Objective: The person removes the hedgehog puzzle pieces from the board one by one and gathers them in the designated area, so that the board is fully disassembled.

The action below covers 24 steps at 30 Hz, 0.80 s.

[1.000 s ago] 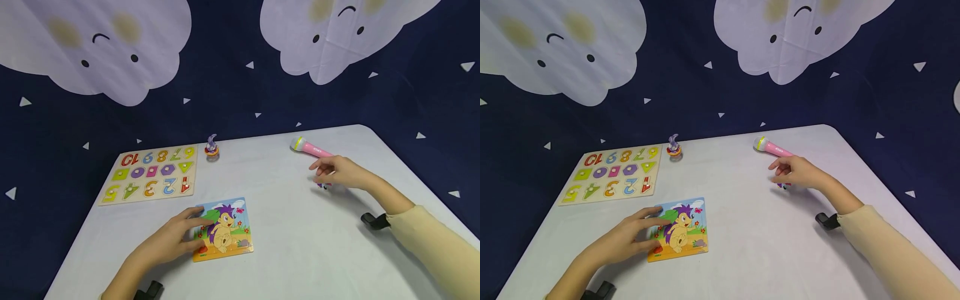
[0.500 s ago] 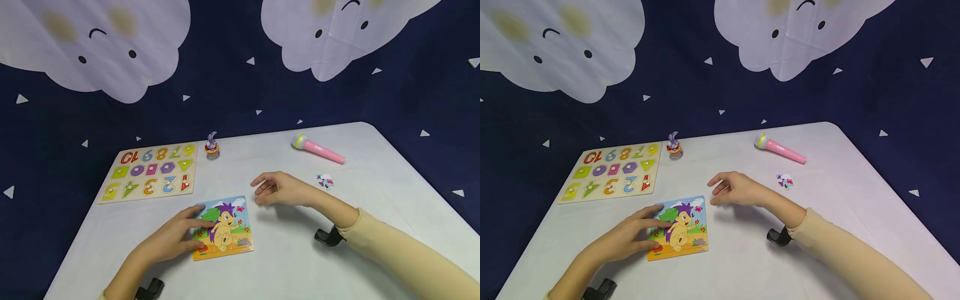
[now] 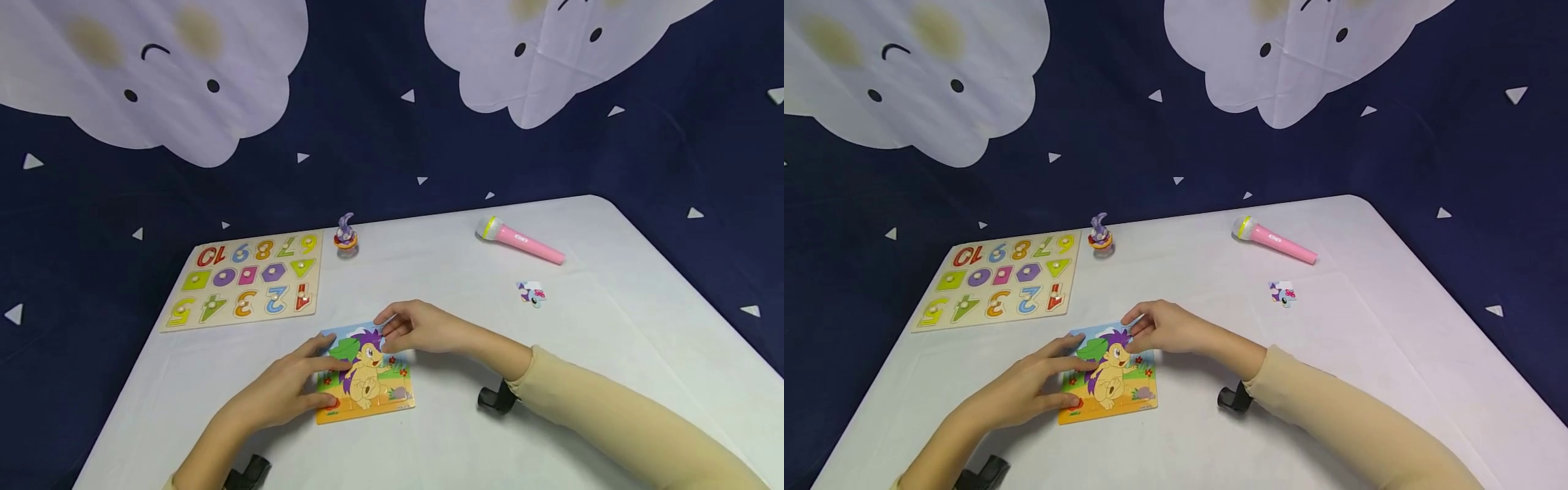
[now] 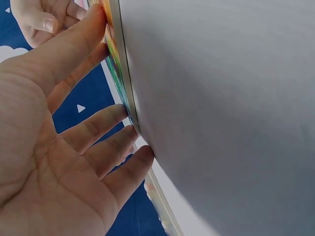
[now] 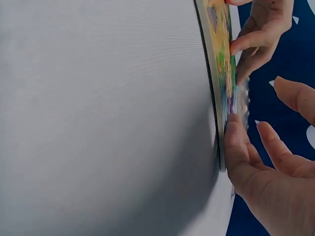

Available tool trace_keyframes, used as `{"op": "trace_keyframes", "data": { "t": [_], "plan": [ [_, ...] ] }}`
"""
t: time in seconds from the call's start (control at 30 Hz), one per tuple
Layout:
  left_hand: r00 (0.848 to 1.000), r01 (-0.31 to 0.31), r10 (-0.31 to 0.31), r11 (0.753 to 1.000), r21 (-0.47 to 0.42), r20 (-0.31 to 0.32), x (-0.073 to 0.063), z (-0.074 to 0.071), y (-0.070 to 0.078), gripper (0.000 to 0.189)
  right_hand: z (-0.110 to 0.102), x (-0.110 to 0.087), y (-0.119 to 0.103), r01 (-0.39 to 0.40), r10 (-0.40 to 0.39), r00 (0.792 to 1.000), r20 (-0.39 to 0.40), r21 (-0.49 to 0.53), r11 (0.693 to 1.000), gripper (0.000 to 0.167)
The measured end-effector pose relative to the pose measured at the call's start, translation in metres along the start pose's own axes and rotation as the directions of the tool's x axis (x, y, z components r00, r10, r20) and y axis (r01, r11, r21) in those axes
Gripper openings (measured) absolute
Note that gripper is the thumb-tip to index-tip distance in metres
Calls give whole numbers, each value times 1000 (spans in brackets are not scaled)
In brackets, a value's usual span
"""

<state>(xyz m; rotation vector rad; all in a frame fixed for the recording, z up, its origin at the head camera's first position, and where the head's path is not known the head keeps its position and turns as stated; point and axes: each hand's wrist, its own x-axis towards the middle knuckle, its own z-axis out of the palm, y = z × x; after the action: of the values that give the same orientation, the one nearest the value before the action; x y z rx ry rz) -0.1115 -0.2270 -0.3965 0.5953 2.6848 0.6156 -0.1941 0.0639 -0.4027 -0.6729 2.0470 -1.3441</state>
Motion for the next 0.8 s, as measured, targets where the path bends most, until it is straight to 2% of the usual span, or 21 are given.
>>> {"op": "trace_keyframes", "data": {
  "t": [0.43, 0.8],
  "plan": [
    [1000, 19, -19, 999, -28, 5, 2, 1, 0, 47, 6, 11, -1, -61, 61, 997, -45, 9, 998, 50],
    [1000, 30, -30, 999, -12, 8, -1, 2, 0, 47, 10, 18, -1, -78, 74, 995, -64, -60, 995, 60]
  ]
}}
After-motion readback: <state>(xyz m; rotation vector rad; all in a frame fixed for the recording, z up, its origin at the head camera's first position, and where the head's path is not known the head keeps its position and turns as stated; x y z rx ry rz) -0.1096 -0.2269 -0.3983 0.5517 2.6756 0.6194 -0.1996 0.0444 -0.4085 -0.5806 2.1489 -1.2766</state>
